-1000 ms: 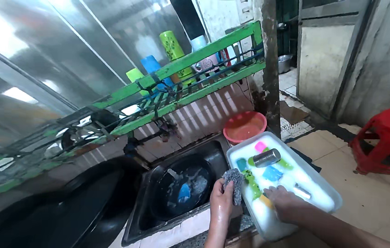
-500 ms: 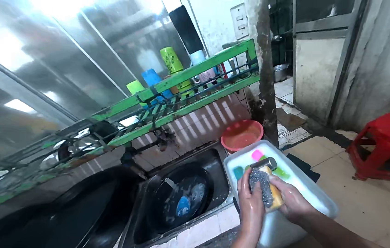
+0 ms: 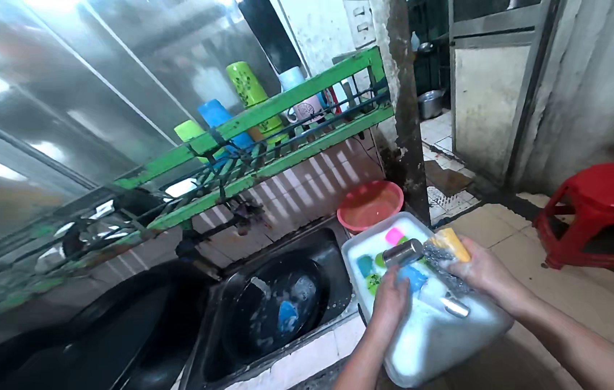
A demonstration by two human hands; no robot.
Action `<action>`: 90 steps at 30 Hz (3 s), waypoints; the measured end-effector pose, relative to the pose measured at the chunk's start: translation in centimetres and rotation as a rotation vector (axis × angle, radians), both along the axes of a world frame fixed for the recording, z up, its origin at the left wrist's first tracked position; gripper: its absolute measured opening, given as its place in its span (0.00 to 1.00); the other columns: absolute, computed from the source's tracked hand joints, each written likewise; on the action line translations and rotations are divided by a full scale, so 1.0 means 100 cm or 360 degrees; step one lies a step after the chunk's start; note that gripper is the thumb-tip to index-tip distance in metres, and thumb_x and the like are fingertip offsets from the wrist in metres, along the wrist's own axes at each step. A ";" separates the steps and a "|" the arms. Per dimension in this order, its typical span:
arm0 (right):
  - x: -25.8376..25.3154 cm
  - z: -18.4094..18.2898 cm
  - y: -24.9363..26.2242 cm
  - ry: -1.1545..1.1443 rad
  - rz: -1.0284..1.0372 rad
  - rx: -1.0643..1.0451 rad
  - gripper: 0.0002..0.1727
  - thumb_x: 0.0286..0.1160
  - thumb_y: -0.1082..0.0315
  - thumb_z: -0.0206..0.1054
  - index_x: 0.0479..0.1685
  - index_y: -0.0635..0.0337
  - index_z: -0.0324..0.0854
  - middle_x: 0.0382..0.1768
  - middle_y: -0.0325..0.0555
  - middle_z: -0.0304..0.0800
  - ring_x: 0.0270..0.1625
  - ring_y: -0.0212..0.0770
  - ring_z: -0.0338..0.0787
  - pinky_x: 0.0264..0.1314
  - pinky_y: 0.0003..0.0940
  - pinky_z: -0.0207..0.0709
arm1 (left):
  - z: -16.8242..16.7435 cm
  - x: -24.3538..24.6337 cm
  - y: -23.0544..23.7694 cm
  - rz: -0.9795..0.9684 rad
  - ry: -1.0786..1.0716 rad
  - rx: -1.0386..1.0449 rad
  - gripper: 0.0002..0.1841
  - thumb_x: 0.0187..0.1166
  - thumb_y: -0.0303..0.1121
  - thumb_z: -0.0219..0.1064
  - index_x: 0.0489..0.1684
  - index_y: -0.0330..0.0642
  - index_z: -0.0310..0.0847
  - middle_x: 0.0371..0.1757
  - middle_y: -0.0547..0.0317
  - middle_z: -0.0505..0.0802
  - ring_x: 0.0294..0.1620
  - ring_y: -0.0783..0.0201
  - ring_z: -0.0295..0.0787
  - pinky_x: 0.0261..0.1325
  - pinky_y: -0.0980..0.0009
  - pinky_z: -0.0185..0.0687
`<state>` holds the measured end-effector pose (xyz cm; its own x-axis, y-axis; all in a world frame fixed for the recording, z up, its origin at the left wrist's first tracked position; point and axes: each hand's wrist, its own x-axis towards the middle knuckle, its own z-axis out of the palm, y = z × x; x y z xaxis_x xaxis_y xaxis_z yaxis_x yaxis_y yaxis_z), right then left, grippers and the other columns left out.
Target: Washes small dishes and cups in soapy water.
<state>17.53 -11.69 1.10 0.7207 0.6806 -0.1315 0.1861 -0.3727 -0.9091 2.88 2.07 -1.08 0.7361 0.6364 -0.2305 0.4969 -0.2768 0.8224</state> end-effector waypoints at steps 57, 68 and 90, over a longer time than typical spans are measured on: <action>-0.012 0.040 0.029 -0.0154 0.0392 -0.0154 0.19 0.77 0.71 0.72 0.67 0.60 0.84 0.55 0.59 0.90 0.55 0.53 0.90 0.62 0.55 0.80 | 0.047 -0.021 0.009 -0.0421 -0.0093 0.0386 0.58 0.65 0.38 0.82 0.96 0.43 0.41 0.89 0.39 0.65 0.88 0.48 0.65 0.89 0.52 0.61; -0.018 0.016 0.023 -0.0036 0.0628 -0.0021 0.15 0.81 0.72 0.62 0.60 0.71 0.82 0.51 0.56 0.88 0.53 0.44 0.88 0.60 0.44 0.80 | 0.057 -0.027 0.050 -0.0631 -0.0302 0.1049 0.41 0.71 0.44 0.79 0.87 0.45 0.68 0.88 0.54 0.74 0.92 0.55 0.59 0.93 0.38 0.35; -0.060 -0.035 0.070 -0.1339 0.0689 -0.0195 0.22 0.81 0.66 0.61 0.68 0.72 0.82 0.68 0.66 0.86 0.79 0.63 0.78 0.91 0.65 0.51 | 0.006 0.027 -0.004 0.0901 -0.1213 -0.1195 0.39 0.80 0.42 0.71 0.89 0.50 0.51 0.68 0.42 0.84 0.63 0.51 0.86 0.63 0.51 0.85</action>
